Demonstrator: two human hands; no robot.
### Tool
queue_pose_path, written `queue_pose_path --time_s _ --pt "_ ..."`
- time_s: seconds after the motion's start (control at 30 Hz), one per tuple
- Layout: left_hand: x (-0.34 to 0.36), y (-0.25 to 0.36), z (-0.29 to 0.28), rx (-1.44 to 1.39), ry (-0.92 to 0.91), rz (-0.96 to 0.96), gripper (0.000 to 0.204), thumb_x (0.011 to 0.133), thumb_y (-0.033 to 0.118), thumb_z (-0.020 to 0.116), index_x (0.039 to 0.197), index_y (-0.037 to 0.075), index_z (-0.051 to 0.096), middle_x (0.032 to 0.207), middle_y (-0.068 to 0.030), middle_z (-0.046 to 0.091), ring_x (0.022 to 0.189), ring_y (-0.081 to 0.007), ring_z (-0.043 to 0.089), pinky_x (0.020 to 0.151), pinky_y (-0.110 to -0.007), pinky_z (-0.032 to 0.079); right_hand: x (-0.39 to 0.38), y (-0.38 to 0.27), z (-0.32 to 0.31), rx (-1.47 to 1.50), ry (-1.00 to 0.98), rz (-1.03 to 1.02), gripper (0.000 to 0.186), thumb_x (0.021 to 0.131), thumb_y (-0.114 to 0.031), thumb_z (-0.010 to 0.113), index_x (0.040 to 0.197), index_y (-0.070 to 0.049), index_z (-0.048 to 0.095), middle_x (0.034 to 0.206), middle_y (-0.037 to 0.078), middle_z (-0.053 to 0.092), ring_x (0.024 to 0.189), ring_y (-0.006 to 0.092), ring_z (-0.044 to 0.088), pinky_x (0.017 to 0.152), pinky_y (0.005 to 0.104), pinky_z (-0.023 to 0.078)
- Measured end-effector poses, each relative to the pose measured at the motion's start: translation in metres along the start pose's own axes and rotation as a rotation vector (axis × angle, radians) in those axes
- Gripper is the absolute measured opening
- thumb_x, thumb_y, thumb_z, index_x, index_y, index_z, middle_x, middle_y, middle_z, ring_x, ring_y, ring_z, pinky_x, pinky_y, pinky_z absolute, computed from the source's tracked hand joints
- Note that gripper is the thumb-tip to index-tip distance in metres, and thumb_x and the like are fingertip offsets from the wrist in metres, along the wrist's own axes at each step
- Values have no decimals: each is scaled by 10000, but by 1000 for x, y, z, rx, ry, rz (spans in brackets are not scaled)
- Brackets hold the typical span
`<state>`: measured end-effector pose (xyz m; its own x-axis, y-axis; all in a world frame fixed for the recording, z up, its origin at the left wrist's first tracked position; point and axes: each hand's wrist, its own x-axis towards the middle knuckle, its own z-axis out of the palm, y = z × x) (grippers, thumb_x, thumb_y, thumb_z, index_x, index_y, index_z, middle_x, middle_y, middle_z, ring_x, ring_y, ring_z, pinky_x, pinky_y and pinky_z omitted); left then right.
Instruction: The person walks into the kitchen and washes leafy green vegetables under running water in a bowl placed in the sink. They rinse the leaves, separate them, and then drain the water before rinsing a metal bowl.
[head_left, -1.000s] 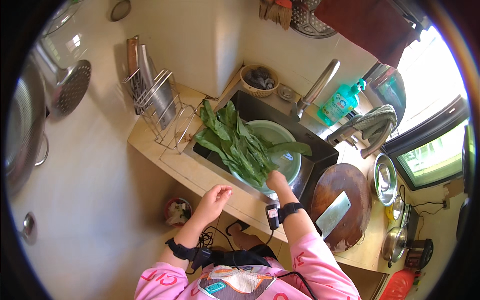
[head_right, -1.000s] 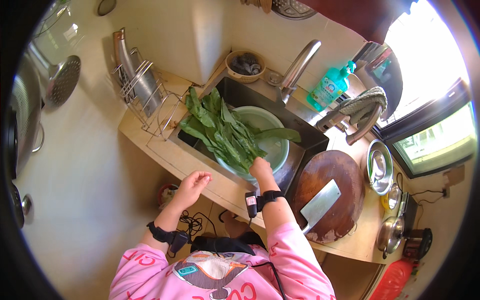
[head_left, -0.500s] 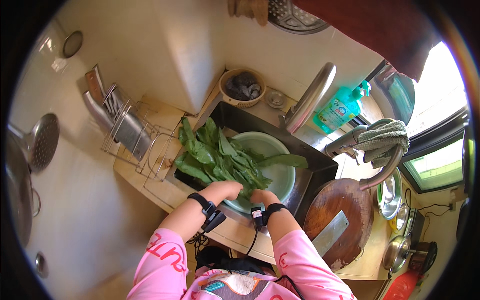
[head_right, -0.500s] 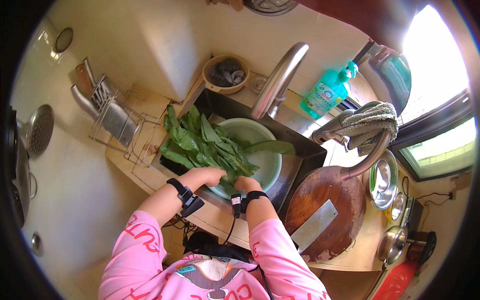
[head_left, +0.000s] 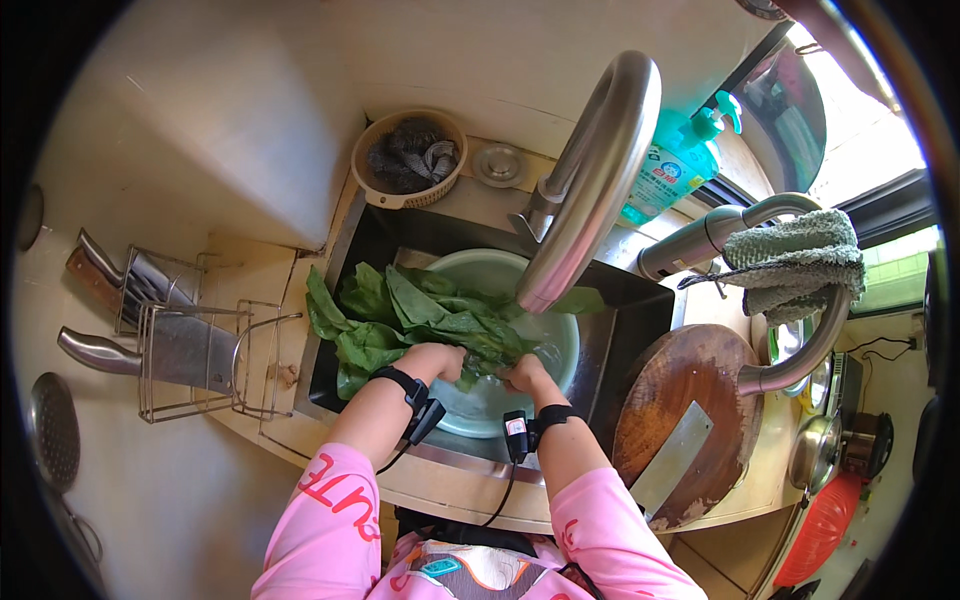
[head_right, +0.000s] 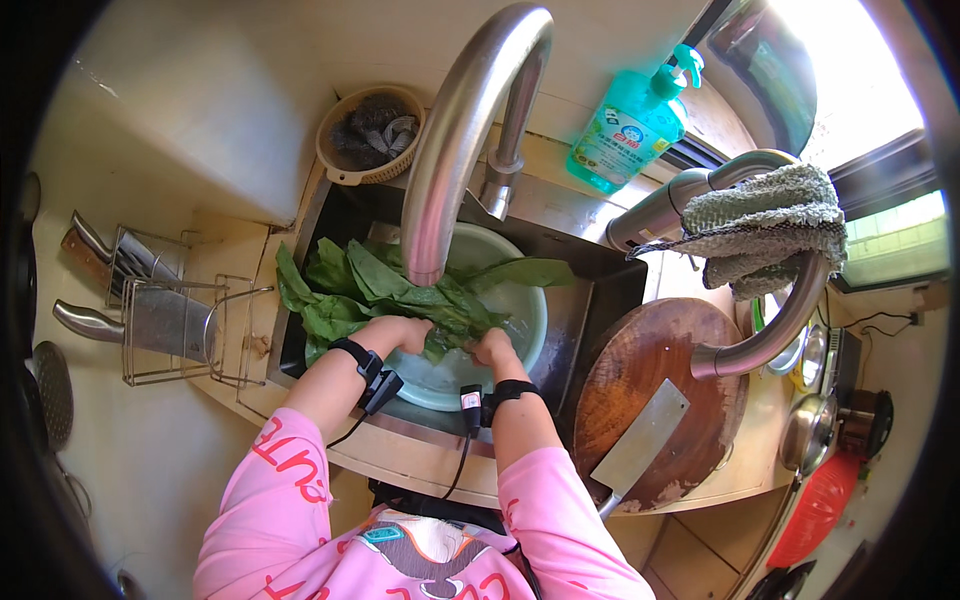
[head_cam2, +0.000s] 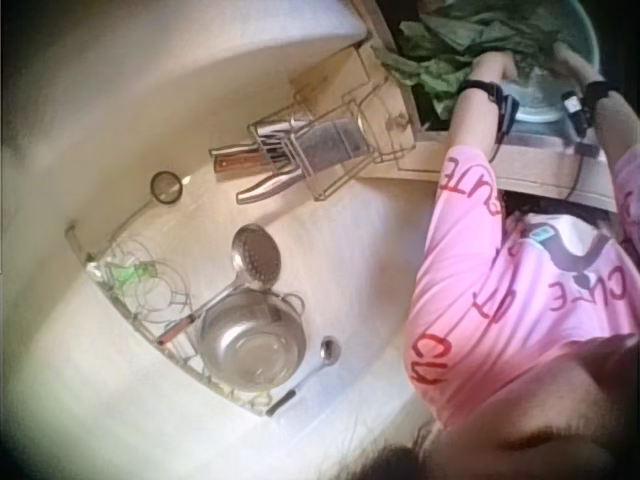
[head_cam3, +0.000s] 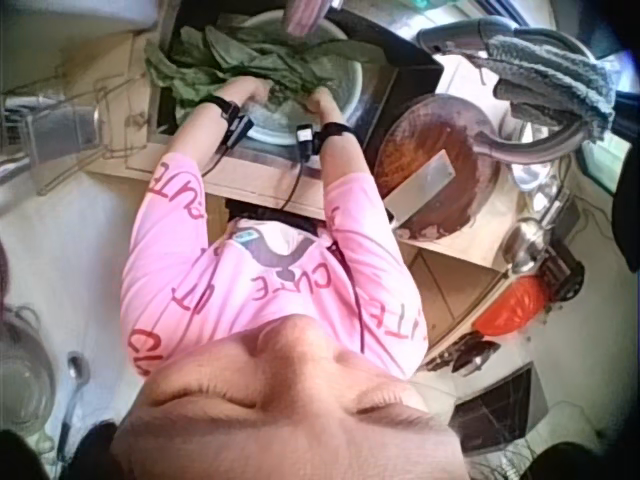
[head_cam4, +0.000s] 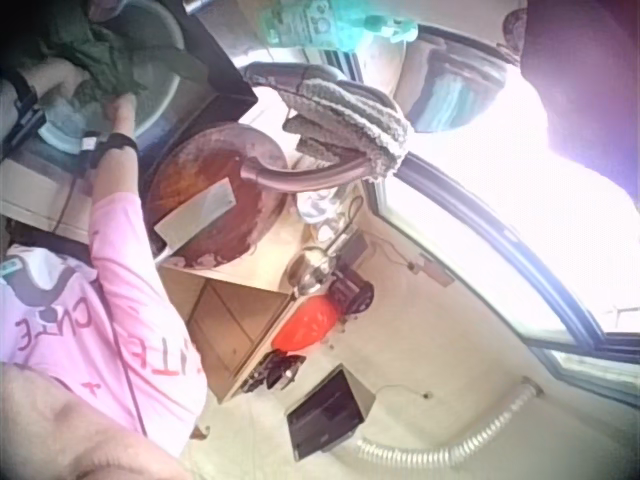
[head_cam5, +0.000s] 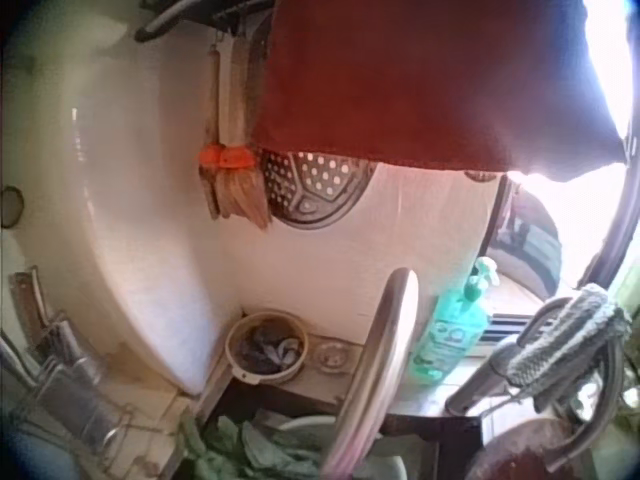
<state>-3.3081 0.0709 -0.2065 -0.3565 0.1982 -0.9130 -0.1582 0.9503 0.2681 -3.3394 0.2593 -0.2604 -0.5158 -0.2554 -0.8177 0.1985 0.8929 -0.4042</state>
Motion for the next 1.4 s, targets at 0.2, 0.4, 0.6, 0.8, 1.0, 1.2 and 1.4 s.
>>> queue_pose_path --time_s 0.2,0.4,0.6,0.8,1.0,1.2,1.4 --pt "-2 3 4 -69 212 122 556 744 39 521 1292 102 449 1216 -179 530 1110 -327 522 897 -395 439 -11 -3 -13 655 -83 118 120 714 32 690 767 87 597 733 150 630 653 251 656 627 301 571" --pt "2 17 7 -49 434 529 393 786 214 620 1149 70 569 1096 -170 592 1016 -331 555 853 -405 444 -24 10 -22 882 -375 5 147 697 152 620 818 90 564 859 214 615 794 317 651 705 328 576" --pt "24 33 11 62 168 327 338 808 220 582 1131 120 583 1061 -155 610 971 -339 575 805 -414 458 -7 10 -9 255 -89 124 317 535 -201 842 734 -33 662 916 109 671 797 128 662 714 256 527" --pt "39 32 20 158 148 200 297 821 137 510 1096 98 615 1102 -156 602 1018 -325 577 827 -400 469 -18 -1 -9 -30 448 110 269 667 -162 740 854 -10 619 938 213 631 920 339 603 825 371 483" --pt "32 40 16 129 166 102 276 819 144 509 1041 49 643 1094 -172 605 991 -327 591 831 -399 470 -33 -13 -9 -44 769 -165 353 732 19 584 1068 -41 495 1136 206 522 1059 379 502 874 424 447" --pt "18 34 15 92 221 150 302 813 244 570 1028 43 634 1061 -171 616 974 -332 594 831 -399 466 -35 -19 -11 -223 341 98 267 787 -76 566 1054 -62 583 1102 118 585 1097 317 501 899 390 442" --pt "-6 21 -9 -51 117 197 364 755 263 665 1047 56 603 1063 -168 600 967 -333 580 815 -415 459 -50 -30 -16 -346 439 72 258 770 -264 640 980 -116 663 1051 64 633 1079 244 492 856 345 433"
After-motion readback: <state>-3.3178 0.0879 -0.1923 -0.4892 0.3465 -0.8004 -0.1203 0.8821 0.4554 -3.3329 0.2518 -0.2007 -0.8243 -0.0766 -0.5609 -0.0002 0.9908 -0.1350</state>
